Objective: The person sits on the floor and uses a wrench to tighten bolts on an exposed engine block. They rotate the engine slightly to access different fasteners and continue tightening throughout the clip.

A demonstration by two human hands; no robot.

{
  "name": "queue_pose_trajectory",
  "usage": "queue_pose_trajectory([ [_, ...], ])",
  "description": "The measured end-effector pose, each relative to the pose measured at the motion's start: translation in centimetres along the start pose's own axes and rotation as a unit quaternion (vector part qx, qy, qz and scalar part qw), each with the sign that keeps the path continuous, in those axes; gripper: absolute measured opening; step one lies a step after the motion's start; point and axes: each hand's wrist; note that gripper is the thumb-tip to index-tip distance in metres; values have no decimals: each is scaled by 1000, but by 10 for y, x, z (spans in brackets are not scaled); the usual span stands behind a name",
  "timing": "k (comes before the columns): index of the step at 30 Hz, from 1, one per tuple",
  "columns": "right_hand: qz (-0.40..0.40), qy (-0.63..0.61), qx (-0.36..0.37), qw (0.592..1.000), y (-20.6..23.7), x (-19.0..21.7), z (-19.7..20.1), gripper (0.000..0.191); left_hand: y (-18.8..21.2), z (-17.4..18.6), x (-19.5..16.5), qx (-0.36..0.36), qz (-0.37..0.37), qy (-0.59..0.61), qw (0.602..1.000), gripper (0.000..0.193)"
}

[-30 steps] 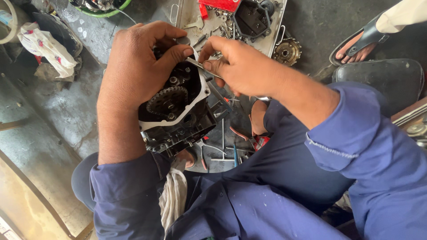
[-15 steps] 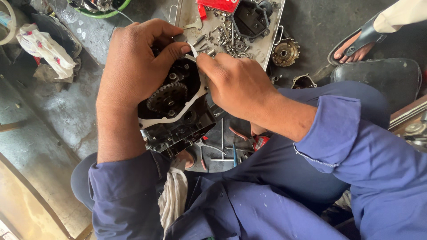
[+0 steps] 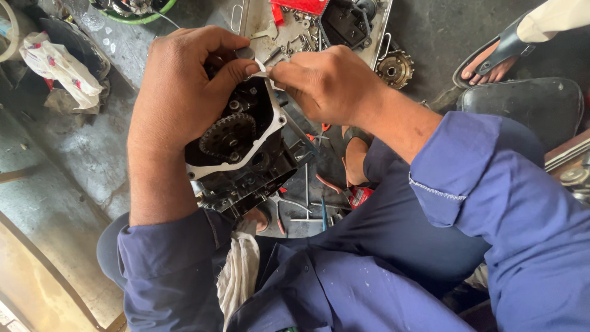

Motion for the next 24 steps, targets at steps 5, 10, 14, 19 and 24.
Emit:
queue_pose_trajectory([
  [5, 47, 10, 21, 999, -5, -17, 4, 28, -2, -3, -2, 12, 41, 14, 999, 27],
  [10, 61, 9, -5, 998, -9, -24, 5, 15, -3, -5, -3, 4, 3, -25, 1000, 26],
  [14, 58, 22, -2, 998, -8, -22, 4, 15, -2, -5, -1, 4, 12, -14, 1000, 27],
  [19, 53, 17, 0, 998, -5, -17, 4, 15, -2, -5, -2, 6, 18, -9, 1000, 27],
  [24, 41, 25, 9, 999, -4, -14, 3, 19, -3, -5, -3, 14, 39, 0, 999, 28],
])
Point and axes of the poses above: each hand's wrist, its own y-axis away from the middle knuckle, its own z-axis out of the back of the hand, x = y × z, and after that the axes turned 10 degrees about -x, right-handed
